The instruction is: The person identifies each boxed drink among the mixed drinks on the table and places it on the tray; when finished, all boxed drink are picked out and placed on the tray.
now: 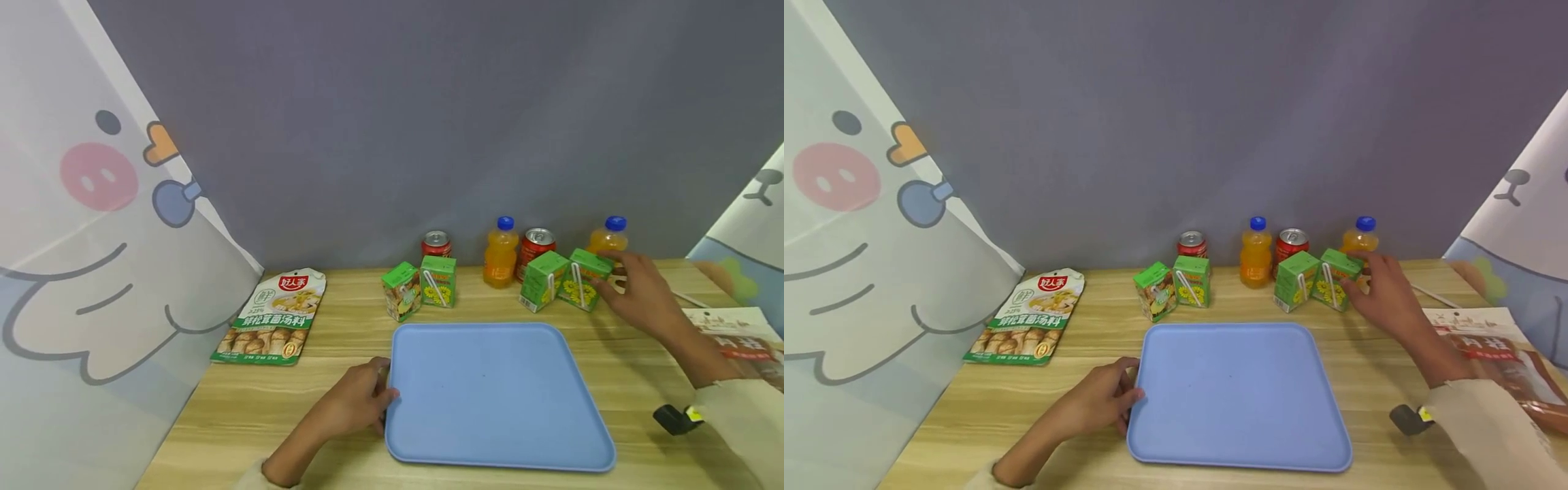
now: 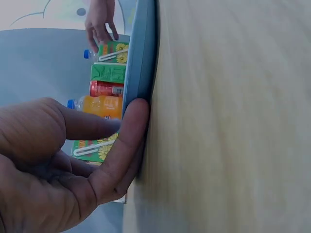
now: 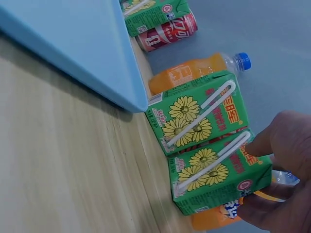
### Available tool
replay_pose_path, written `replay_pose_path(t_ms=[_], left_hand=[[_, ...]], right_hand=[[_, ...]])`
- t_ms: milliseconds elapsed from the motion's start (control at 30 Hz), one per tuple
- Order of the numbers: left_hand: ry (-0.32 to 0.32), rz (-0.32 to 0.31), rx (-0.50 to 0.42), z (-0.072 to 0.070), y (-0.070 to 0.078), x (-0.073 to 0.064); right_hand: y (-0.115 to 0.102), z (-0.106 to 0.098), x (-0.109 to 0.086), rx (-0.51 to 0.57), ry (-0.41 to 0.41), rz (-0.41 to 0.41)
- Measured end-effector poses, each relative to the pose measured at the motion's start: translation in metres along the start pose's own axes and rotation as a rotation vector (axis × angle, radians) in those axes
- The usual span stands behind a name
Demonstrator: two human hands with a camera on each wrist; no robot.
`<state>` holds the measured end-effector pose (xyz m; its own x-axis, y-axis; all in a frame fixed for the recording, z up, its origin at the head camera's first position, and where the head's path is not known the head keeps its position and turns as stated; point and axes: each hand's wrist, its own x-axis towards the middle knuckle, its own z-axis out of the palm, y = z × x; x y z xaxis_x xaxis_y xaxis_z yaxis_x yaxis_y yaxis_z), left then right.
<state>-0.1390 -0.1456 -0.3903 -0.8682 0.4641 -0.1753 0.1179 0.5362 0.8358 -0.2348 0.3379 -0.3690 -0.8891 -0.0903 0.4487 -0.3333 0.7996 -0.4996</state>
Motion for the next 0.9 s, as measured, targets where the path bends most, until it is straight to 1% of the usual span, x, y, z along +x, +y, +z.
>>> replay_pose_path(t_ms=[167, 367, 500, 600, 700, 900], left_hand=[[0.005, 0.003, -0.027, 0.001, -0.003, 0.003], [0.023, -0.017, -0.088, 0.001, -0.005, 0.004], [0.037, -0.017, -0.107, 0.001, -0.006, 0.005], [0.041, -0.021, -0.124, 0.0, -0.006, 0.005], [0.044, -0.023, -0.136, 0.0, -0.006, 0.005], [0.043, -0.022, -0.139, 0.0, -0.006, 0.005]], right_hand=[[0.008, 0.004, 0.004, 0.016, 0.004, 0.014], [0.014, 0.008, 0.008, 0.029, 0.01, 0.037], [0.014, 0.008, 0.01, 0.026, -0.005, 0.06], [0.012, 0.007, 0.01, 0.011, -0.015, 0.104], [0.01, 0.006, 0.011, -0.019, -0.005, 0.136], [0.005, 0.006, 0.009, -0.034, 0.023, 0.143]])
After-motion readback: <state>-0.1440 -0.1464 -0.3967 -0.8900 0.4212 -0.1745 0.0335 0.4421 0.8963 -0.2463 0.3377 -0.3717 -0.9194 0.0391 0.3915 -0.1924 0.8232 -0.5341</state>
